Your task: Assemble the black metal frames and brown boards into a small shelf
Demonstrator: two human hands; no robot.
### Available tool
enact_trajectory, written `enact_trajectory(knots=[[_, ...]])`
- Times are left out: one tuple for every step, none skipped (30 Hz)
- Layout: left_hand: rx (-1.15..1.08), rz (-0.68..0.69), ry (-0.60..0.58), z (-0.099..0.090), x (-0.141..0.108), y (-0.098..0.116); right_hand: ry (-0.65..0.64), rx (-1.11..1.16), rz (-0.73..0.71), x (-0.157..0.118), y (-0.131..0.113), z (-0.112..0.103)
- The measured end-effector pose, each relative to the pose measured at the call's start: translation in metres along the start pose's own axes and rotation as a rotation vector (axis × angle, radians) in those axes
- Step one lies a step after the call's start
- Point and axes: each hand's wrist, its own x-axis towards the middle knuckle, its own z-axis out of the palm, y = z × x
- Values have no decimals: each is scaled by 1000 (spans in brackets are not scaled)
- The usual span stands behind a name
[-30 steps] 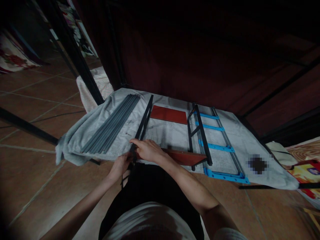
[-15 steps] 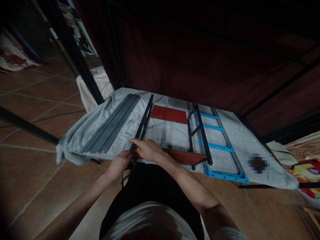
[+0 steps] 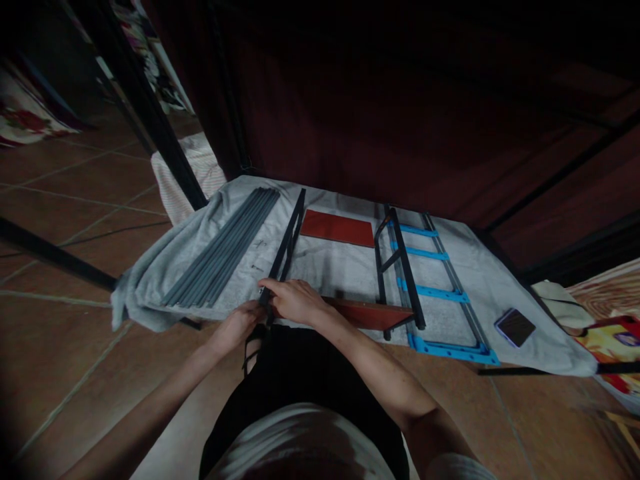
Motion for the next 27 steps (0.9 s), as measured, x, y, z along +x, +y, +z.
enact_trajectory(knots=[[4,19,2,-1,0,-1,0,-4,-2,0,0,1],[9,35,2,-2,0,-1,0,-7,-2,0,0,1],[14,48,-2,-2,1,-1,-2,-8,-1,1,-1,1],[17,55,-8,-3,1,-1,-4,-9,3,1,-1,1],[16,56,-14,-4,1,-1,-5,-10,7,0,-1,2],[11,51,-20,-6,0,0,-4,-12,8,0,-2,2],[-1,39,-25,-7,0,1,-2,-17,7,0,-2,2],[-21,20,-29,-9,0,3,3,-25,3,-1,-2,2],[-48,-4,-28,-11,0,5,8,-36,-2,-2,-2,3],[-78,-34,-18,-13,0,7,14,-51,-7,-2,-3,3],[-110,-65,8,-16,0,10,21,-69,-13,-3,-4,4],[-146,-97,53,-18,0,12,27,-91,-17,-4,-4,5],[-185,-126,117,-20,1,15,35,-113,-19,-4,-5,6],[-230,-154,192,-22,1,19,43,-136,-21,-5,-6,7],[-278,-182,268,-24,1,22,52,-157,-23,-6,-6,8],[-328,-207,333,-27,1,26,67,-179,-24,-7,-7,9],[-374,-229,385,-30,1,29,88,-199,-28,-9,-7,10],[-409,-244,423,-33,1,33,117,-216,-34,-11,-6,11],[-429,-253,448,-37,1,35,149,-228,-44,-14,-5,11],[-427,-259,465,-41,1,37,186,-234,-56,-18,-3,12],[-406,-263,476,-45,1,37,223,-233,-66,-24,0,13],[-370,-267,486,-49,3,35,256,-227,-69,-32,3,13],[-321,-275,496,-52,6,31,288,-217,-63,-41,7,13],[-265,-286,504,-56,11,25,323,-207,-49,-51,10,13],[-207,-301,511,-58,16,16,359,-198,-30,-62,15,13],[-146,-315,513,-60,24,6,397,-190,-11,-75,19,13],[-85,-323,506,-62,32,-5,436,-182,5,-88,25,12]])
